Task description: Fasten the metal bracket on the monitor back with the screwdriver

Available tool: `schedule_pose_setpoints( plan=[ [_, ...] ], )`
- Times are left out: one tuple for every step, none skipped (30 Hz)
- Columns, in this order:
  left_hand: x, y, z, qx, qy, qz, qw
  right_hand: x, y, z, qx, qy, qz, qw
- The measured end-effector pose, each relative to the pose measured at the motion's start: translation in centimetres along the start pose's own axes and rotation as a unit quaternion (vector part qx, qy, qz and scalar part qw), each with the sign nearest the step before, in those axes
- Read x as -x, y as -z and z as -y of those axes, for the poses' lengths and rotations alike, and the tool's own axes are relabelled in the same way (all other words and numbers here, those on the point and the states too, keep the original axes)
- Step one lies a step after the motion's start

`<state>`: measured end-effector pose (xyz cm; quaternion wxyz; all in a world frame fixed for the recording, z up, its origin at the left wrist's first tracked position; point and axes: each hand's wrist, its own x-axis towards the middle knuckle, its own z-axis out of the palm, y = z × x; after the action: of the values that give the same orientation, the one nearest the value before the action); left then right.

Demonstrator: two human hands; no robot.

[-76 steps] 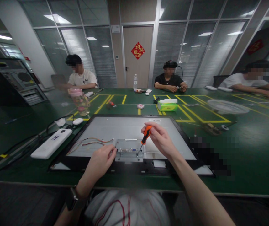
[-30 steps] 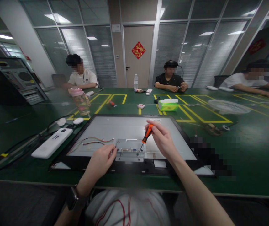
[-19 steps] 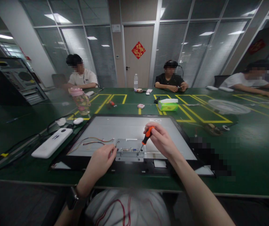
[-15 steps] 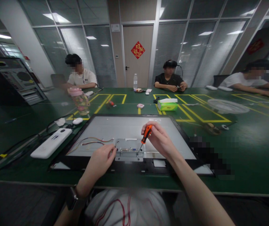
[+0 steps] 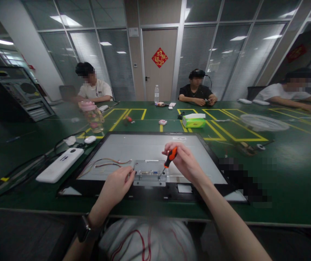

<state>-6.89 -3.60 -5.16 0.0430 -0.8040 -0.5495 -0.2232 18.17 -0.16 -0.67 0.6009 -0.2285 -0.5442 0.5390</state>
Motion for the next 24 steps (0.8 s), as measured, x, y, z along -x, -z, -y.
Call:
schedule_pose_setpoints(
  plan=[
    [0.00, -0.01, 0.00, -0.002, 0.001, 0.002, 1.000, -0.01, 0.04, 0.01, 0.000, 0.007, 0.001, 1.000],
    [0.00, -0.01, -0.02, -0.004, 0.001, 0.004, 1.000, -0.02, 0.12, 0.00, 0.003, 0.012, 0.003, 1.000],
    [0.00, -0.01, -0.04, -0.006, 0.002, 0.006, 1.000, -0.01, 0.22, -0.01, 0.007, 0.013, 0.005, 1.000],
    [0.01, 0.01, -0.06, -0.007, 0.003, 0.007, 1.000, 0.00, 0.33, -0.03, 0.012, 0.011, 0.005, 1.000],
    [0.02, 0.02, -0.08, -0.007, 0.004, 0.008, 1.000, 0.01, 0.42, -0.06, 0.015, 0.006, 0.005, 1.000],
    [0.04, 0.04, -0.09, -0.008, 0.005, 0.009, 1.000, 0.01, 0.48, -0.09, 0.016, -0.001, 0.005, 1.000],
    [0.05, 0.05, -0.10, -0.008, 0.006, 0.009, 1.000, 0.00, 0.49, -0.12, 0.013, -0.008, 0.006, 1.000],
    [0.06, 0.06, -0.09, -0.008, 0.006, 0.010, 1.000, -0.02, 0.47, -0.15, 0.007, -0.012, 0.005, 1.000],
    [0.07, 0.05, -0.09, -0.008, 0.007, 0.011, 1.000, -0.04, 0.41, -0.16, -0.001, -0.014, 0.003, 1.000],
    [0.08, 0.04, -0.08, -0.008, 0.006, 0.012, 1.000, -0.07, 0.33, -0.16, -0.007, -0.014, 0.001, 1.000],
    [0.09, 0.03, -0.07, -0.008, 0.006, 0.012, 1.000, -0.10, 0.25, -0.15, -0.009, -0.013, -0.002, 1.000],
    [0.10, 0.01, -0.06, -0.008, 0.005, 0.012, 1.000, -0.13, 0.17, -0.13, -0.008, -0.014, -0.005, 1.000],
    [0.11, 0.00, -0.06, -0.007, 0.005, 0.012, 1.000, -0.14, 0.10, -0.11, -0.003, -0.014, -0.008, 1.000],
    [0.12, 0.00, -0.06, -0.008, 0.005, 0.012, 1.000, -0.15, 0.05, -0.10, 0.005, -0.014, -0.010, 1.000],
    [0.13, 0.02, -0.07, -0.009, 0.005, 0.012, 1.000, -0.14, 0.02, -0.10, 0.014, -0.010, -0.013, 1.000],
    [0.14, 0.04, -0.09, -0.009, 0.005, 0.011, 1.000, -0.13, 0.02, -0.13, 0.024, -0.004, -0.016, 1.000],
    [0.15, 0.07, -0.11, -0.010, 0.006, 0.010, 1.000, -0.12, 0.04, -0.19, 0.034, 0.004, -0.020, 0.999],
    [0.15, 0.10, -0.13, -0.009, 0.006, 0.010, 1.000, -0.10, 0.08, -0.27, 0.045, 0.015, -0.027, 0.999],
    [0.14, 0.14, -0.15, -0.009, 0.008, 0.009, 1.000, -0.09, 0.14, -0.37, 0.054, 0.026, -0.035, 0.998],
    [0.12, 0.17, -0.16, -0.009, 0.007, 0.010, 1.000, -0.08, 0.22, -0.47, 0.063, 0.038, -0.044, 0.996],
    [0.09, 0.18, -0.17, -0.008, 0.007, 0.011, 1.000, -0.06, 0.31, -0.58, 0.070, 0.049, -0.053, 0.995],
    [0.06, 0.19, -0.17, -0.007, 0.007, 0.013, 1.000, -0.04, 0.39, -0.66, 0.076, 0.059, -0.059, 0.994],
    [0.02, 0.19, -0.17, -0.006, 0.007, 0.014, 1.000, -0.02, 0.47, -0.72, 0.080, 0.066, -0.062, 0.993],
    [-0.01, 0.17, -0.15, -0.005, 0.007, 0.014, 1.000, 0.02, 0.52, -0.75, 0.081, 0.068, -0.059, 0.993]
  ],
)
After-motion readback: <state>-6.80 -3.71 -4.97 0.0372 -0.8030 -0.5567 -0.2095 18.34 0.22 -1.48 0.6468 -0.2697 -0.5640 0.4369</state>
